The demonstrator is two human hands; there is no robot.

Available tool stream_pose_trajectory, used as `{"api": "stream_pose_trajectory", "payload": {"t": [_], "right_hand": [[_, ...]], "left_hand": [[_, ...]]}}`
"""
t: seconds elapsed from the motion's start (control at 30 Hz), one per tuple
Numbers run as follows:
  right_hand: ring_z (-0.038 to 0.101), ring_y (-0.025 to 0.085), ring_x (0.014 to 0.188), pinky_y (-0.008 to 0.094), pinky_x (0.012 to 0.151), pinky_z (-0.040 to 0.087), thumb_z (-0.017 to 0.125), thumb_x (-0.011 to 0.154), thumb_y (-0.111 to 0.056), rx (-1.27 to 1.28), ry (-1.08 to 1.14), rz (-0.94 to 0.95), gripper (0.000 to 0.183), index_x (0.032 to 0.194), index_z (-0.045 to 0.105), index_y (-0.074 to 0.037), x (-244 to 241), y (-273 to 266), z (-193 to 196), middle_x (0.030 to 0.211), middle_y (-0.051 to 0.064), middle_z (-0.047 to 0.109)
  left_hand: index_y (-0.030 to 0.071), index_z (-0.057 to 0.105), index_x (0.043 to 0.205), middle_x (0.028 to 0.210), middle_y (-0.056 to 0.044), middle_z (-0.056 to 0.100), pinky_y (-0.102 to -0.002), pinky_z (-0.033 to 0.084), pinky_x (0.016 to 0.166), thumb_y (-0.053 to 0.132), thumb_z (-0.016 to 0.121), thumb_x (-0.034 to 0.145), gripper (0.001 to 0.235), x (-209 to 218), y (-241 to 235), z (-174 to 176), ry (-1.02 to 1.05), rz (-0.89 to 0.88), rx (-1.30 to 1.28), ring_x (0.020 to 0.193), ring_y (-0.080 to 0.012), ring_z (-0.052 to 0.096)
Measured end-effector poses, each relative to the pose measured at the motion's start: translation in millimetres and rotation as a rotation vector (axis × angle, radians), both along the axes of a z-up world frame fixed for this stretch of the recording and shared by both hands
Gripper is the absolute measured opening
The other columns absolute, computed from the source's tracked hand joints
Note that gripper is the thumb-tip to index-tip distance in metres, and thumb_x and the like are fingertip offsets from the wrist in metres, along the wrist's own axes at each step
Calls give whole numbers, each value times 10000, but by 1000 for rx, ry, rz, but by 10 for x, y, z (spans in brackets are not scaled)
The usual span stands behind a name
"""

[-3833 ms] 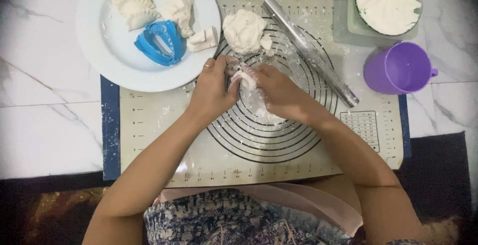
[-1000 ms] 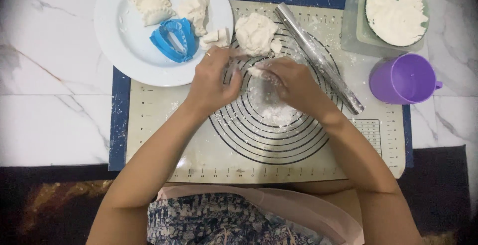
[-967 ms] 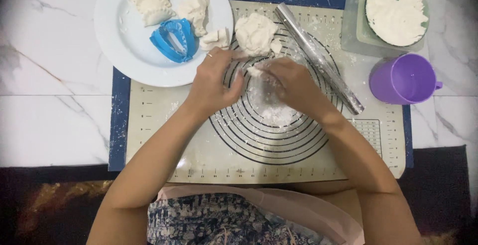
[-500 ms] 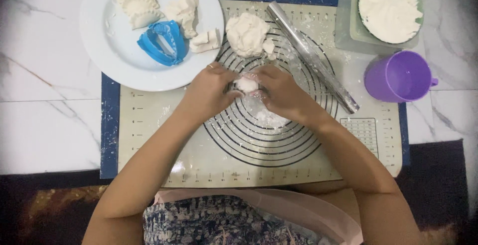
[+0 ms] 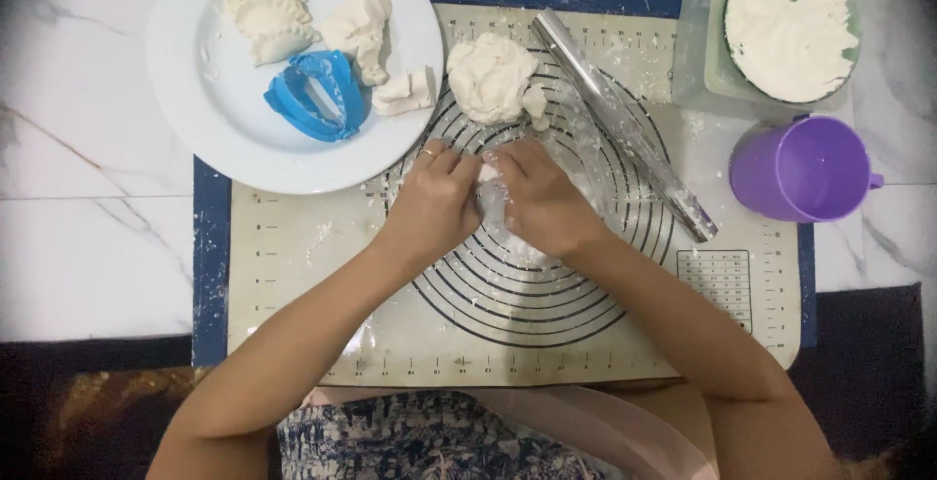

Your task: Preparing dumplings by kneading dough, rolling it out with a rolling pin, and shaping it using a plastic mold.

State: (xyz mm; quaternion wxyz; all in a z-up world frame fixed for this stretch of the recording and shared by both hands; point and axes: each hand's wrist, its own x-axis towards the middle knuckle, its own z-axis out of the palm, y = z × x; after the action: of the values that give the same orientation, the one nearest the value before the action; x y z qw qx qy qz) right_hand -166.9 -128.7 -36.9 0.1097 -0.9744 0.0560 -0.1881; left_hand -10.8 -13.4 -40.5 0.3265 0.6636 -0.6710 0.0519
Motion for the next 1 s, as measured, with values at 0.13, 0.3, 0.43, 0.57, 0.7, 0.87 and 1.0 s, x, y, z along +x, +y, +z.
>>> {"api": "stream_pose_trajectory", "payload": {"t": [0.13, 0.3, 0.43, 0.57, 0.7, 0.87, 1.0], "right_hand": [[613, 356, 944, 433, 847, 533, 594, 799, 87, 42, 14, -27, 361, 1156, 583, 39, 12, 5, 46, 994, 163, 549], [637, 284, 959, 367, 829, 544, 611, 774, 92, 30, 1, -59, 375, 1125, 633, -39, -40, -30, 68, 985, 73, 567], [657, 371, 1061, 410, 900, 544, 570, 857, 120, 60, 110, -2, 377, 1214, 620, 11, -108, 38, 376, 1078, 187, 598], [628, 550, 1148, 578, 932, 520, 584, 924, 97, 244, 96, 166, 252, 1157, 654, 33, -199, -28, 666, 1140, 326, 631], [680, 452, 1122, 497, 932, 546, 618, 993, -47, 254, 49, 114, 117, 1090, 681, -32, -257, -123, 401, 1117, 239, 674], [689, 388, 1092, 414, 880, 581, 596, 1040, -333, 144, 103, 48, 313, 1119, 661, -37, -249, -165, 186, 1100, 176, 647], [705, 316, 1033, 370, 852, 573, 676, 977, -194, 172, 174, -26, 213, 1129, 676, -44, -201, -72, 247, 1050, 132, 640]], "left_hand": [[-1, 712, 859, 672, -178, 632, -389, 532, 676, -10, 693, 734, 126, -22, 0, 78, 183, -20, -50, 702, -351, 631], [-9, 727, 832, 681, -185, 668, -369, 534, 696, -25, 708, 742, 93, 40, 58, 215, 205, -41, -57, 707, -330, 649], [-26, 737, 879, 732, -221, 687, -426, 542, 751, 7, 749, 768, 117, 131, 93, 251, 149, -112, 16, 757, -373, 667], [7, 764, 856, 756, -203, 706, -433, 541, 792, 75, 822, 716, 166, 156, 145, 305, 188, -172, 84, 789, -373, 664], [-17, 784, 899, 824, -226, 730, -430, 541, 834, 134, 867, 720, 249, 121, 173, 418, 199, -193, 110, 832, -368, 671], [-3, 756, 1006, 872, -177, 741, -417, 556, 867, 118, 892, 728, 332, 177, 156, 315, 187, -196, 155, 894, -339, 686], [-25, 735, 987, 828, -176, 725, -441, 556, 841, 113, 888, 735, 326, 180, 121, 249, 224, -193, 156, 862, -355, 680]]}}
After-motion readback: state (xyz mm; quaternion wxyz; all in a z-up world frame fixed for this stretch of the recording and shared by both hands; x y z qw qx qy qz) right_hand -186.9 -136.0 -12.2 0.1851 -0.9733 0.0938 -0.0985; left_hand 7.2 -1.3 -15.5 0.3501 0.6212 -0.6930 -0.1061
